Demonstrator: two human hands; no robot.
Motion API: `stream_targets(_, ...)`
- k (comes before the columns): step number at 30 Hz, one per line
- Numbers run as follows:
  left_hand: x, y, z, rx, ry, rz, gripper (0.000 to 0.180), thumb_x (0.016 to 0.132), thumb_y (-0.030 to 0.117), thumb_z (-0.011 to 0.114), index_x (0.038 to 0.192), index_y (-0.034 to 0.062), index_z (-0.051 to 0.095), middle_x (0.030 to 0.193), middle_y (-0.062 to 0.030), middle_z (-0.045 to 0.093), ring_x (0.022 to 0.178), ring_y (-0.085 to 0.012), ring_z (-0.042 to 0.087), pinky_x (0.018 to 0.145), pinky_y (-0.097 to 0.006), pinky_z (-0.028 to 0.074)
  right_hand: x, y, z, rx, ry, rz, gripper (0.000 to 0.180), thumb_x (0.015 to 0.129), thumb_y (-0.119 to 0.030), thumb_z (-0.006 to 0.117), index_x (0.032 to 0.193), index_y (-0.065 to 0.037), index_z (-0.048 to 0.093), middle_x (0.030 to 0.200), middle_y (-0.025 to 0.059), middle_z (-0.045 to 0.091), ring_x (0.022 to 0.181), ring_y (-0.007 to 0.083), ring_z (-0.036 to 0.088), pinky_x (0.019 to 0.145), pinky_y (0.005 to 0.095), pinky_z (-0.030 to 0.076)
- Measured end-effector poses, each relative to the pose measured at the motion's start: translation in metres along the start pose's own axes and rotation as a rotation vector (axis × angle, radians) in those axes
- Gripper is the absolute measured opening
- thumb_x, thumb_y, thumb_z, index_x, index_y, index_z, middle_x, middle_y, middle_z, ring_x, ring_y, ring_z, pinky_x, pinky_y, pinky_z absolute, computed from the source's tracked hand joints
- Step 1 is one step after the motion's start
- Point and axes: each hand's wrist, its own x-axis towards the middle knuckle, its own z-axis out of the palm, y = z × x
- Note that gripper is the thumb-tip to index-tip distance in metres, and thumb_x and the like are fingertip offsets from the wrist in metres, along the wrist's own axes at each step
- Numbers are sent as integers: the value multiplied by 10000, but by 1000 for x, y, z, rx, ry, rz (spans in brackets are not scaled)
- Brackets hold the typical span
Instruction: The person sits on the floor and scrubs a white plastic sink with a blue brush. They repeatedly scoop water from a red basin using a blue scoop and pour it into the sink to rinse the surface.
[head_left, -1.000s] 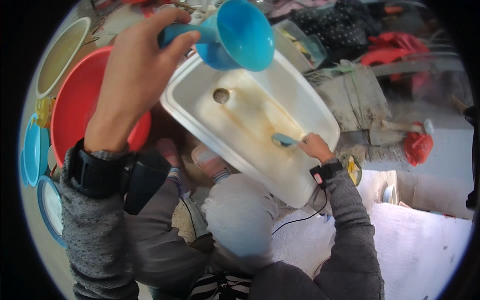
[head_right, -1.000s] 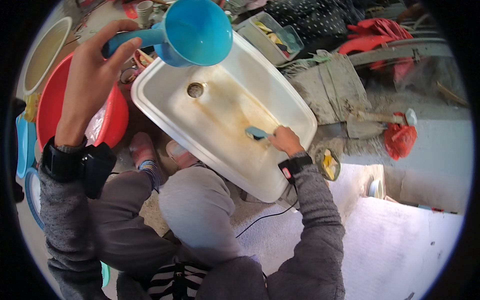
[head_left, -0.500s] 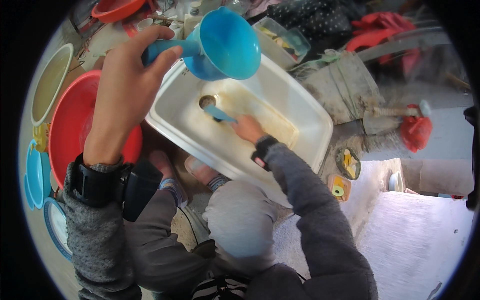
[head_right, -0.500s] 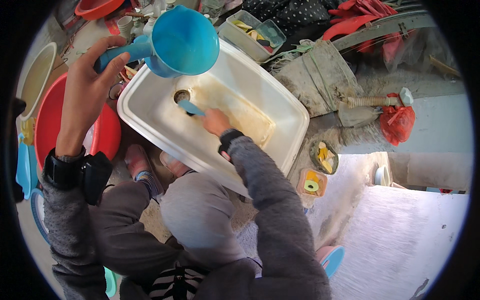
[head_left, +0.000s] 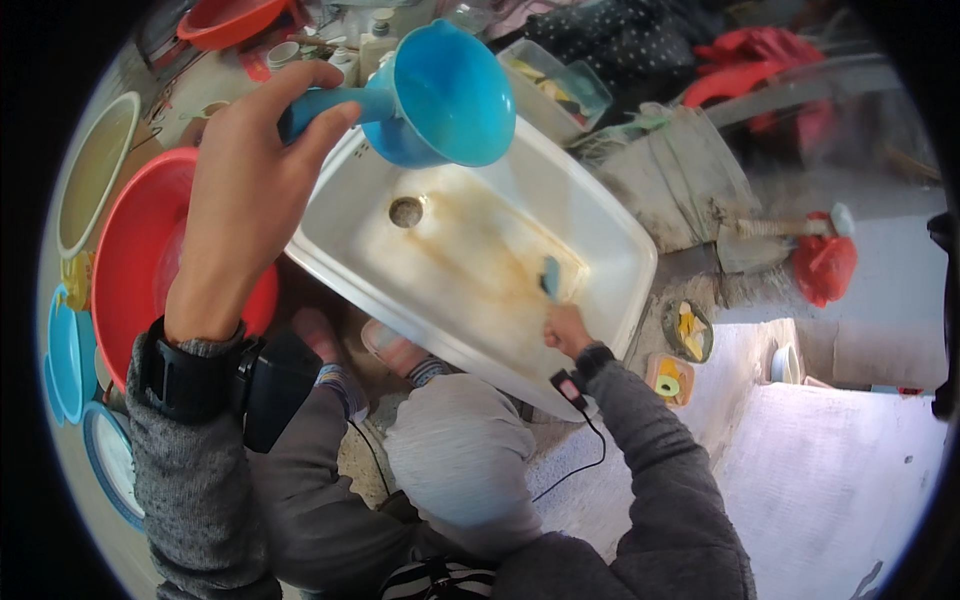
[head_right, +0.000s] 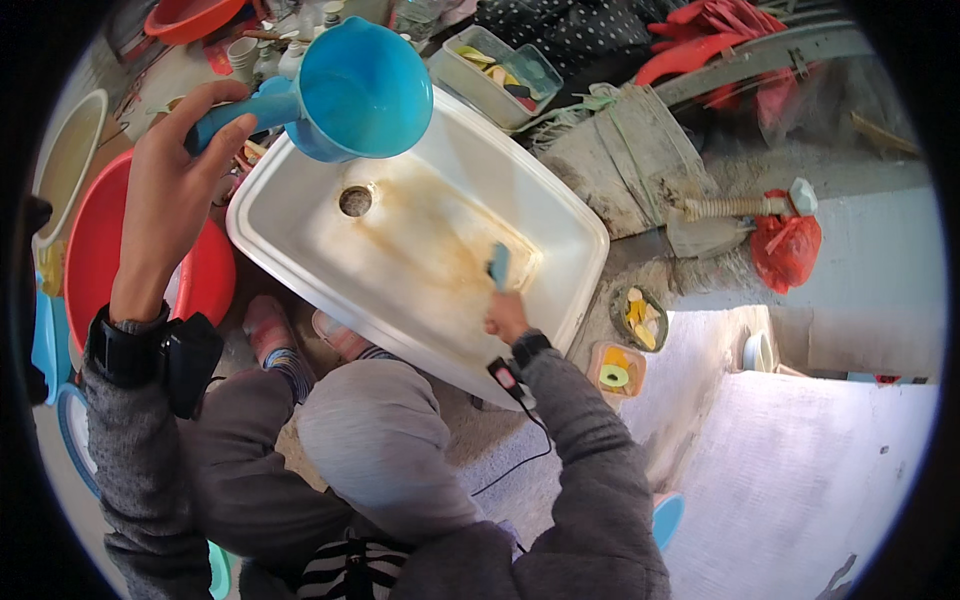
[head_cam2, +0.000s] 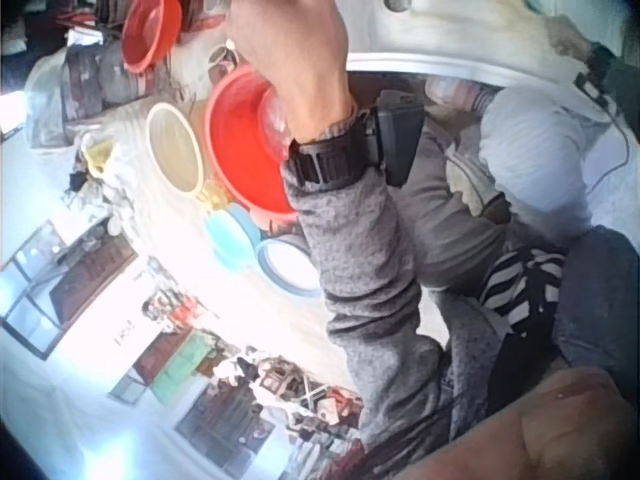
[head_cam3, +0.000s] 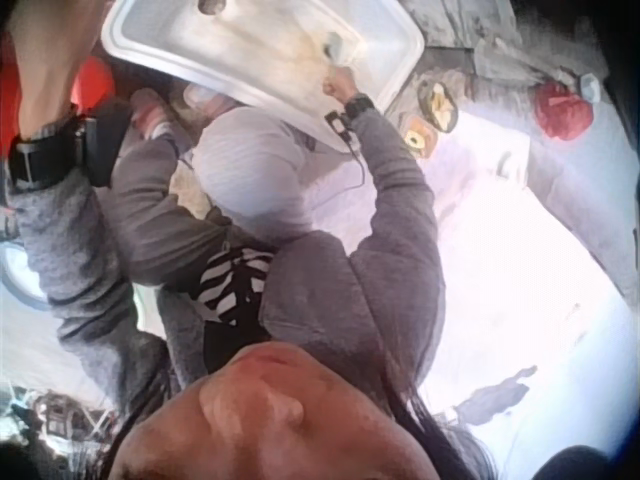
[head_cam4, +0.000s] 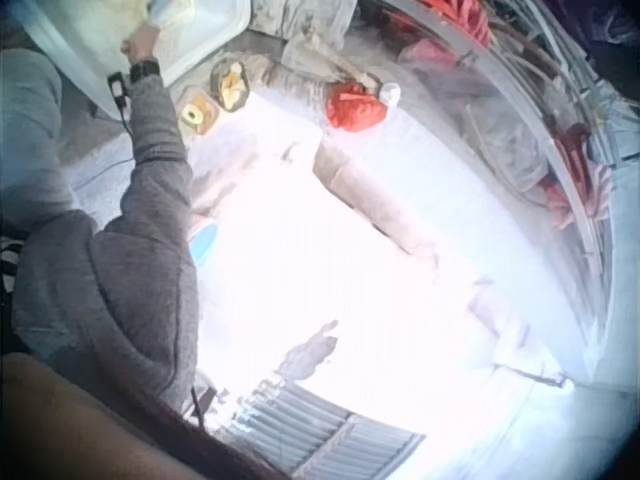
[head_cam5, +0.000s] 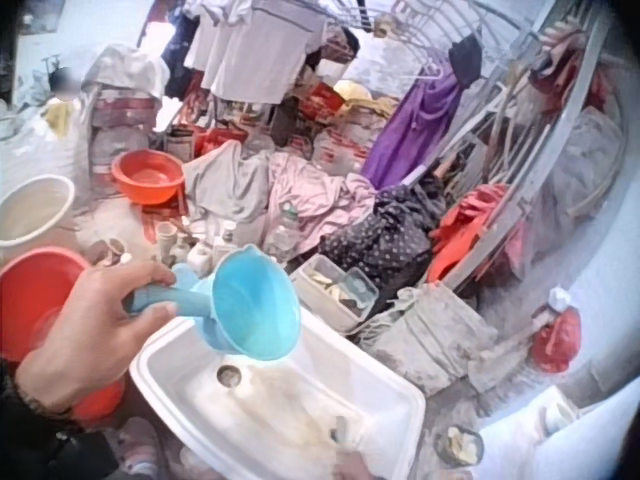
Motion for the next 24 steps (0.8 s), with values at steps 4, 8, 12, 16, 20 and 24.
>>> stream_targets(4,-1,7,3,0,-51,-32,267,870,187,667,1058,3,616,697,-137,580,599,-188,523,582,-322,431,27,-20,101,-234,-130,-66,277,930,-224,483,742,-28,427,524,30,388,387,159,446,318,328,334)
stream_targets(8,-2,2,-3,-5,16,33,264,871,162,661,1068,-7,613,721,-118,606,628,-160,544,594,-304,440,32,-50,129,16,-345,-68,270,941,-184,520,713,-89,410,546,-18,367,420,105,367,372,287,284)
stream_targets(12,-5,-8,-12,-26,42,0,272,871,152,659,1081,-13,610,739,-104,618,669,-143,579,620,-289,455,21,-34,53,236,-65,-152,339,954,-177,515,643,-136,387,531,-45,288,408,90,292,381,275,226)
stream_targets(16,-6,-11,-12,-43,6,-34,281,869,160,663,1088,-6,608,733,-104,609,670,-140,578,623,-286,454,16,-7,-18,501,499,-31,294,963,-145,460,694,-61,377,532,36,375,394,132,337,361,289,259)
stream_targets(20,-5,-6,-7,-59,-19,-41,271,869,164,662,1082,6,610,704,-100,594,637,-141,543,601,-289,441,27,-13,36,181,239,25,265,942,-134,475,701,-80,378,539,9,341,411,124,336,369,284,254)
stream_targets(24,-3,-5,-2,-60,0,-40,259,870,161,657,1075,10,611,689,-97,585,620,-144,519,590,-290,432,42,-46,126,196,-238,-50,292,934,-178,501,678,-114,375,547,-28,311,409,101,316,376,265,230)
